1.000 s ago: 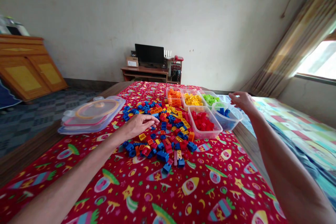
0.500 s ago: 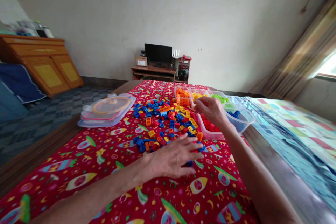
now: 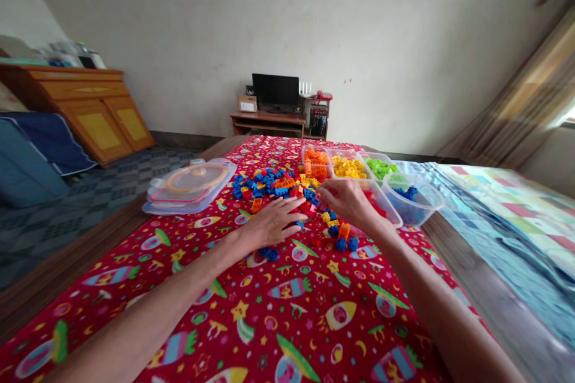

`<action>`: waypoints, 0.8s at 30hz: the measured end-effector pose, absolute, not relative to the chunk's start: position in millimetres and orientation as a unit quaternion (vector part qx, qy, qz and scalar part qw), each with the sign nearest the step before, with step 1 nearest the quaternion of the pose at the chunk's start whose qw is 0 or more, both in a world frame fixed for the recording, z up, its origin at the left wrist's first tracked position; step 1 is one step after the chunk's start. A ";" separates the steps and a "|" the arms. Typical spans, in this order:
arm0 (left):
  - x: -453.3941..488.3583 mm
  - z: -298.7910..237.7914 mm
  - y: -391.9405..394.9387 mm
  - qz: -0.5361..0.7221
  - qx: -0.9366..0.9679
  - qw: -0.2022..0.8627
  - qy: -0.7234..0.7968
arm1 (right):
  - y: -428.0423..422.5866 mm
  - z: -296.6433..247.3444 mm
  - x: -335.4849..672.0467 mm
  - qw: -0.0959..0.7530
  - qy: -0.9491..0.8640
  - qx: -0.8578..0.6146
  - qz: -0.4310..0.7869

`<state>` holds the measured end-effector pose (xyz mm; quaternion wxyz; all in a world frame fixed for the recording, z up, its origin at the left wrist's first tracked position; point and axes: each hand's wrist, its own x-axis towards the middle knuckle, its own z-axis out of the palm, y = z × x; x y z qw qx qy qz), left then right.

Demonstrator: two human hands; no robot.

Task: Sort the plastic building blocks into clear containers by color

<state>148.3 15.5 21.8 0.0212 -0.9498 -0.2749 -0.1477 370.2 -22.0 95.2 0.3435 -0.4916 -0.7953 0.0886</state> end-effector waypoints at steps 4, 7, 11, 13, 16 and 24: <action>127.9 39.1 35.1 -0.204 -0.934 -0.075 -0.285 | -21.4 91.1 365.2 0.318 -0.817 -0.475 0.079; 116.5 53.9 37.4 -0.242 -0.911 -0.086 -0.324 | -20.3 86.7 364.4 0.307 -0.811 -0.492 0.079; 106.7 53.9 6.4 -0.168 -0.927 -0.057 -0.330 | -18.1 78.1 363.3 0.246 -0.823 -0.504 0.095; 103.1 42.9 -16.9 -0.115 -0.950 -0.017 -0.289 | -18.1 75.5 362.0 0.205 -0.836 -0.495 0.115; 98.1 21.2 -37.7 -0.074 -0.970 0.037 -0.227 | -18.2 74.2 360.3 0.189 -0.840 -0.494 0.120; 111.9 9.2 8.2 -0.134 -0.953 0.047 -0.266 | -21.0 74.5 365.1 0.101 -0.874 -0.469 0.074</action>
